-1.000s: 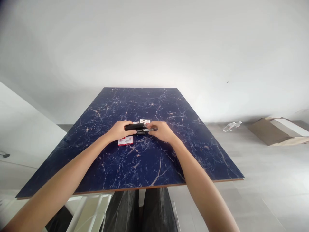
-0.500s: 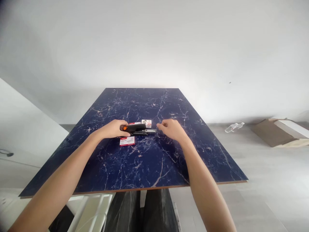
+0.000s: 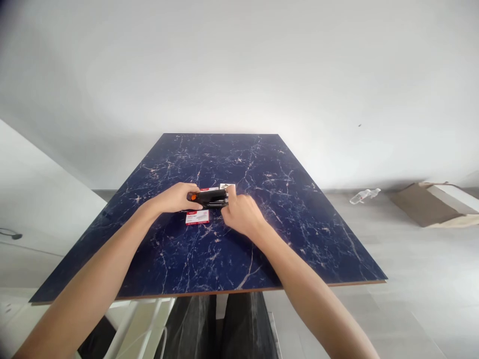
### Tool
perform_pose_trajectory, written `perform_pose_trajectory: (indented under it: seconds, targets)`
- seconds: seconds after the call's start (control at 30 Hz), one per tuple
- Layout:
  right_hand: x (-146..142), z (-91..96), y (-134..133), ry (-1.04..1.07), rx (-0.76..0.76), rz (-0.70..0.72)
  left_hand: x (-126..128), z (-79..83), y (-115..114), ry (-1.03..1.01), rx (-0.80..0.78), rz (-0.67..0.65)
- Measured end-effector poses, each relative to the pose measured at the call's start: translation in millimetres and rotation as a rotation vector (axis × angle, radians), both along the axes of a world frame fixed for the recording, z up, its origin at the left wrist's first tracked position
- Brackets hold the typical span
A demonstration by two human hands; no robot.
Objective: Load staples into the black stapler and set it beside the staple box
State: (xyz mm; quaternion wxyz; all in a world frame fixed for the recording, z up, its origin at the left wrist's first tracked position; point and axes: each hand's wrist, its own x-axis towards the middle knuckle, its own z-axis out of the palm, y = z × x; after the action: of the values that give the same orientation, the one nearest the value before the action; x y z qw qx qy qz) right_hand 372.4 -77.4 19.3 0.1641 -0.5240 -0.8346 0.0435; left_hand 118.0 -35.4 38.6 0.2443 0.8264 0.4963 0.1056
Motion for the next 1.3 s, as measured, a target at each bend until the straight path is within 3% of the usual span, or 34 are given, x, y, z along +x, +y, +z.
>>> perform_pose_trajectory:
  seconds: [0.1,0.2,0.33,0.47,0.57,0.63,0.73,0.83,0.93,1.03,1.13,1.23,1.3]
  targets:
    - [-13.2,-3.2,-12.1,-0.135,0.091,0.093,0.6,-0.4,1.2,-0.015,0.026,-0.046]
    - [-19.8,-6.7,-17.9,-0.108,0.118,0.075,-0.9,-0.8,2.0,-0.009,0.061,-0.053]
    - [-11.7,-9.8,-7.0,0.048,0.081,-0.006,7.9,-3.8,-4.0,0.044,0.115,0.004]
    - [18.1,-12.1,20.3,0.304,0.006,-0.21,44.3,-14.7,-25.0,0.06,0.218,0.095]
    - [39.0,-16.3,35.8,0.483,-0.077,-0.252,68.3,-20.1,-43.2,-0.003,0.17,-0.066]
    - [44.7,-18.6,39.7,0.563,-0.154,-0.225,69.3,-16.5,-49.3,-0.026,0.141,-0.208]
    - [42.4,-17.2,36.8,0.58,-0.228,-0.117,46.9,-2.6,-45.3,0.022,0.063,-0.325]
    - [36.8,-9.1,28.1,0.49,-0.253,0.008,17.8,8.6,-32.6,0.147,-0.08,-0.277]
    - [33.6,1.3,18.4,0.412,-0.323,0.09,9.4,5.4,-24.6,0.198,-0.147,-0.163]
    - [30.6,7.4,11.2,0.423,-0.408,0.141,23.6,-7.5,-26.2,0.062,-0.025,-0.051]
    - [27.9,7.4,8.9,0.492,-0.5,0.159,39.3,-16.4,-29.8,-0.141,0.045,-0.072]
    - [27.2,5.0,9.7,0.551,-0.581,0.178,41.9,-18.1,-27.6,-0.277,-0.112,-0.161]
    - [27.6,4.5,9.9,0.574,-0.612,0.189,39.0,-18.9,-24.0,-0.366,-0.26,-0.14]
